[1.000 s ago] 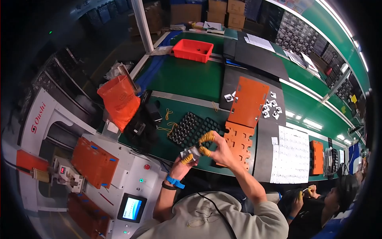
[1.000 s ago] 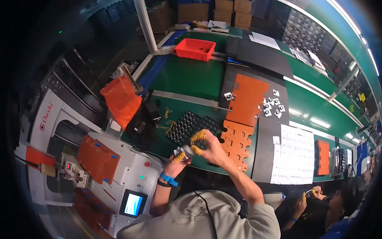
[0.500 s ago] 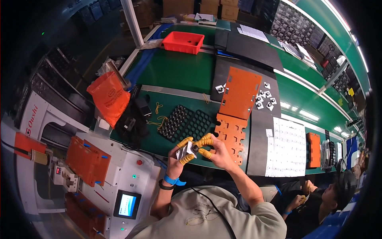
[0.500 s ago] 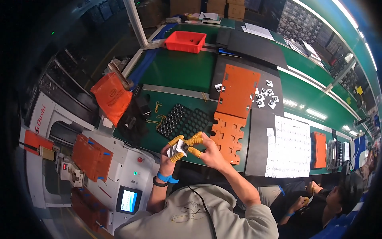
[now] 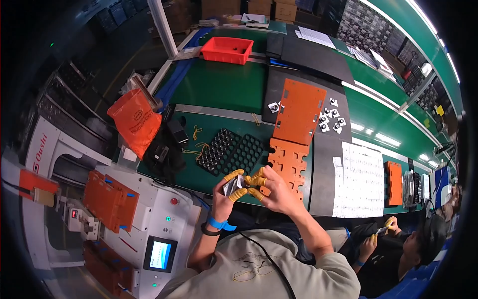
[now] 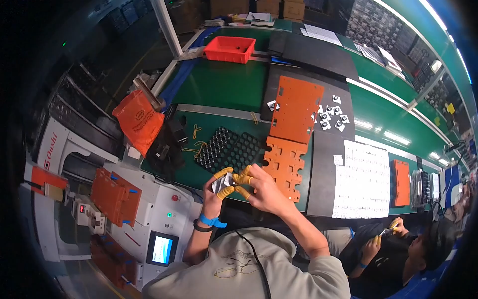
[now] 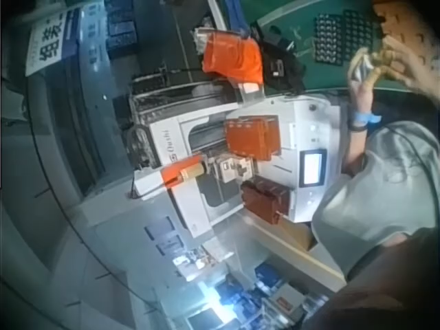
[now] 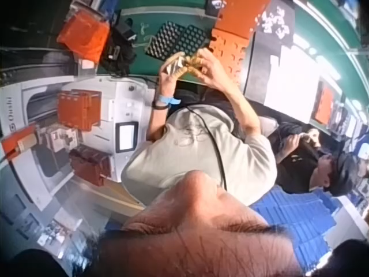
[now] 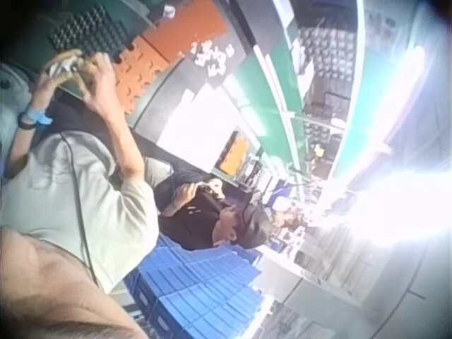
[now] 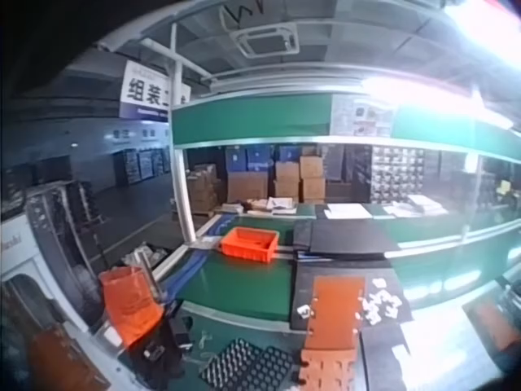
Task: Assembling yellow components into housings on orange boards and processing them through a machine.
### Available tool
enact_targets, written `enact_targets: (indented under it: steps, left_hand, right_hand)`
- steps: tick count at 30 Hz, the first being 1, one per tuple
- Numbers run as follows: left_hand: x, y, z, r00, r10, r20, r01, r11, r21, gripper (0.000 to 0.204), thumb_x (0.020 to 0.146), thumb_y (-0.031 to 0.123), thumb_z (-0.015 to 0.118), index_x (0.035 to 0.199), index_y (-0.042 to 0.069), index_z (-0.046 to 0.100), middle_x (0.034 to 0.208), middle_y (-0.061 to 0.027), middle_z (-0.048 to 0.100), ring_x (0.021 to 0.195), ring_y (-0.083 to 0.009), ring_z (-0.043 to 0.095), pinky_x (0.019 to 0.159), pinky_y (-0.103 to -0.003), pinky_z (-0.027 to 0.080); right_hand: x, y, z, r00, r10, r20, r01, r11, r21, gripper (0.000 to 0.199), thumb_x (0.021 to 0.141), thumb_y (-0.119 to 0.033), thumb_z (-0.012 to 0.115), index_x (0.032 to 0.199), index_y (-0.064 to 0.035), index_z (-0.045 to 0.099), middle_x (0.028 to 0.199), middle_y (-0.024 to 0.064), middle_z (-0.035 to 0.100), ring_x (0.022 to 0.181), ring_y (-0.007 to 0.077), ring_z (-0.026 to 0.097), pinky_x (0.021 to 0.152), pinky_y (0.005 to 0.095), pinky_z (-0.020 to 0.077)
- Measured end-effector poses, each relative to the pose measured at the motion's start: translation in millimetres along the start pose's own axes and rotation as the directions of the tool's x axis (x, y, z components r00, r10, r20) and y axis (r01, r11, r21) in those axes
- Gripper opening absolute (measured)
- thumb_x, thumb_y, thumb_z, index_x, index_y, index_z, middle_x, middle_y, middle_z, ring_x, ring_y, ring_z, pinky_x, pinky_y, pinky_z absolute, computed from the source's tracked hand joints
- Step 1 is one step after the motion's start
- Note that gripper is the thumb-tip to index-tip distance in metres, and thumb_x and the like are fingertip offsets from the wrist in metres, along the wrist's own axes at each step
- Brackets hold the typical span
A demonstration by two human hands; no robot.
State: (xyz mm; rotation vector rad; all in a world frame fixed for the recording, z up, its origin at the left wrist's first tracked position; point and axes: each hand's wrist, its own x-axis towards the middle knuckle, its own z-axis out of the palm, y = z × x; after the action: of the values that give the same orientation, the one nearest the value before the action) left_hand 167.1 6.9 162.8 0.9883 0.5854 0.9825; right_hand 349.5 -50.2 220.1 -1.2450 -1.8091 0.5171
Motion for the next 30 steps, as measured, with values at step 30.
enact_targets:
  steps: [30]
  left_hand:
    - [14,-75,-9,0.85,-0.5,0.166,0.502,0.673,-0.543,0.041,0.102,0.034,0.05,0.134,0.008,0.054,0.109,-0.0078,0.065,0.094,-0.0224,0.061,0.079,-0.034,0.051]
  right_hand:
    - [-94,232,-92,0.291,0.897,-0.332,-0.934,0.341,0.102,0.042,0.079,-0.032,0.079,0.083,0.0083,0.069,0.075,0.02,0.07,0.073,0.0301,0.071,0.063,0.0421,0.0513]
